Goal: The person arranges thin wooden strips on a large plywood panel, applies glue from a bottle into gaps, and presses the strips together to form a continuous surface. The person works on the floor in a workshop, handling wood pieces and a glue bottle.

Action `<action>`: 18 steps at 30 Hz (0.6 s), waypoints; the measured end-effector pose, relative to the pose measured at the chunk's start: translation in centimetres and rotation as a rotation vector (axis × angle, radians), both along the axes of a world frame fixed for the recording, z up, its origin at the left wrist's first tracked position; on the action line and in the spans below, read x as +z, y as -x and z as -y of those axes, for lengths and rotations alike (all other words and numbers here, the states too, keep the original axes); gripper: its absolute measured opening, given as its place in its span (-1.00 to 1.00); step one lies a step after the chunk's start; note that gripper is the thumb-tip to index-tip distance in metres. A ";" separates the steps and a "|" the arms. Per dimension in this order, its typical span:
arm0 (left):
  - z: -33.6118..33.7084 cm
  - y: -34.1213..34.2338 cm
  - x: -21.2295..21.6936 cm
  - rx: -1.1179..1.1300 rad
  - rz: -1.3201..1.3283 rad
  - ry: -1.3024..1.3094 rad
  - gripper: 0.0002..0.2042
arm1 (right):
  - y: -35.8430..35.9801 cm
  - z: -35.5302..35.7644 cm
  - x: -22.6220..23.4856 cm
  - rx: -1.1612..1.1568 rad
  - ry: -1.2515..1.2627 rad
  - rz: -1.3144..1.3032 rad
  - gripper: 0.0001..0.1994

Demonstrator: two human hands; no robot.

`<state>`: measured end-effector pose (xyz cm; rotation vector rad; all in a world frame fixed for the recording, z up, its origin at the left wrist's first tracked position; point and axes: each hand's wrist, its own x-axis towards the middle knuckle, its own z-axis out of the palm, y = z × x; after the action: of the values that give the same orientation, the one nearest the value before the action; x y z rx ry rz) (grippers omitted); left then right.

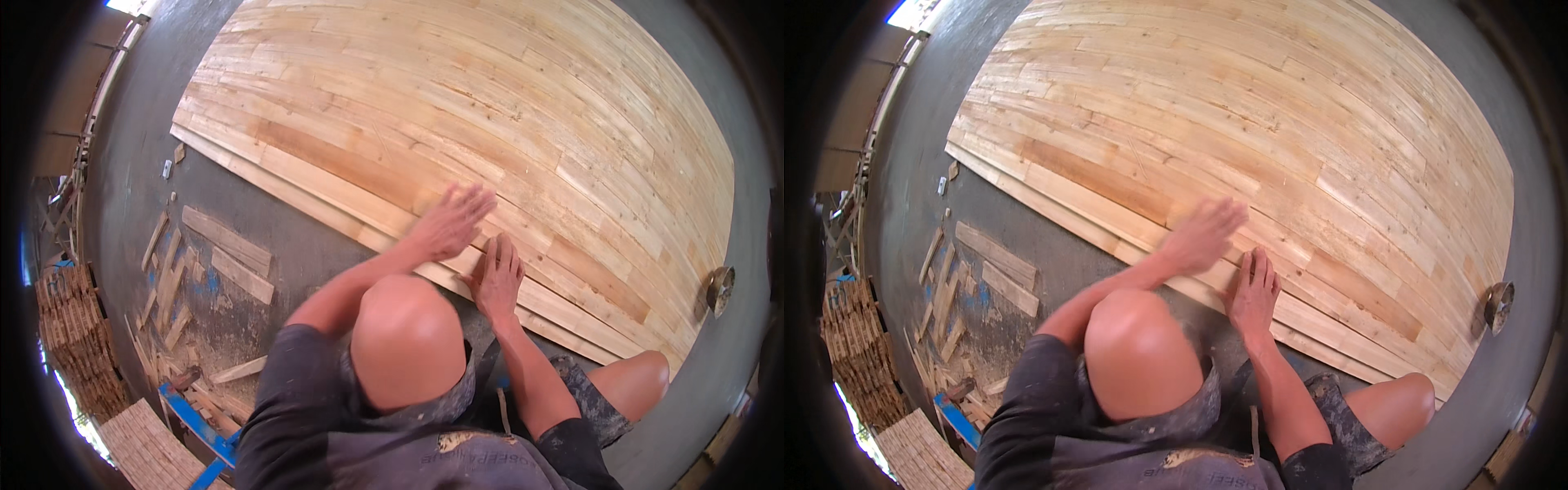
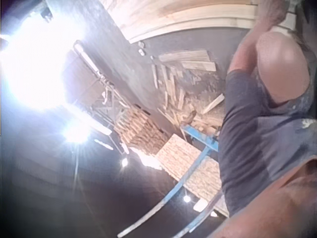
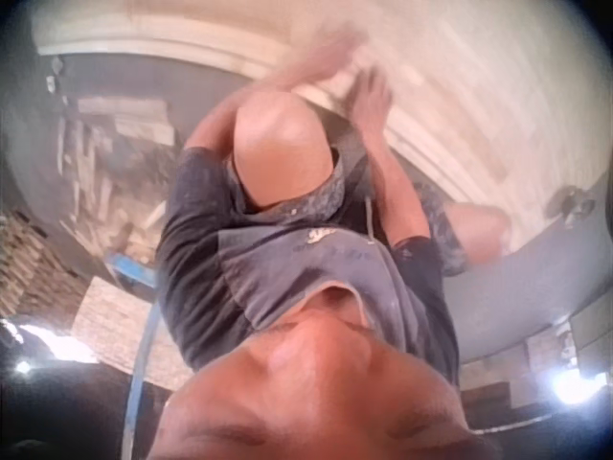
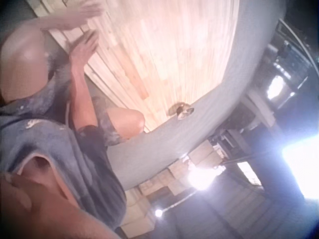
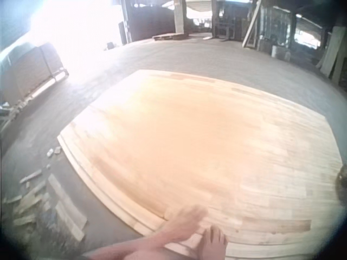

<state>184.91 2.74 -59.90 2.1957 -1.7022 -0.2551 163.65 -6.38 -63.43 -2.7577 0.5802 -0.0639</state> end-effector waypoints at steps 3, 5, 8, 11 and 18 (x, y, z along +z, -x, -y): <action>0.7 -1.4 1.6 0.164 0.142 0.325 -0.29 | 0.4 0.2 -0.2 0.007 0.007 -0.017 0.02; 1.3 -0.7 0.2 0.119 0.145 0.420 -0.31 | 0.6 0.3 -0.3 0.019 0.000 -0.039 -0.03; 2.2 0.8 -4.1 -0.006 -0.070 0.183 -0.37 | 0.2 0.6 0.1 0.044 0.075 -0.083 -0.05; 2.1 -1.1 -5.9 -0.030 -0.016 0.216 -0.39 | -1.1 1.3 0.5 0.058 0.031 -0.077 0.06; -2.4 -12.8 4.8 0.374 0.196 0.452 -0.36 | 0.3 2.0 0.5 0.065 -0.043 -0.039 0.12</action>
<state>197.71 5.14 -55.11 2.1755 -1.2395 0.4106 163.35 -8.41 -62.93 -2.7386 0.4950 0.0175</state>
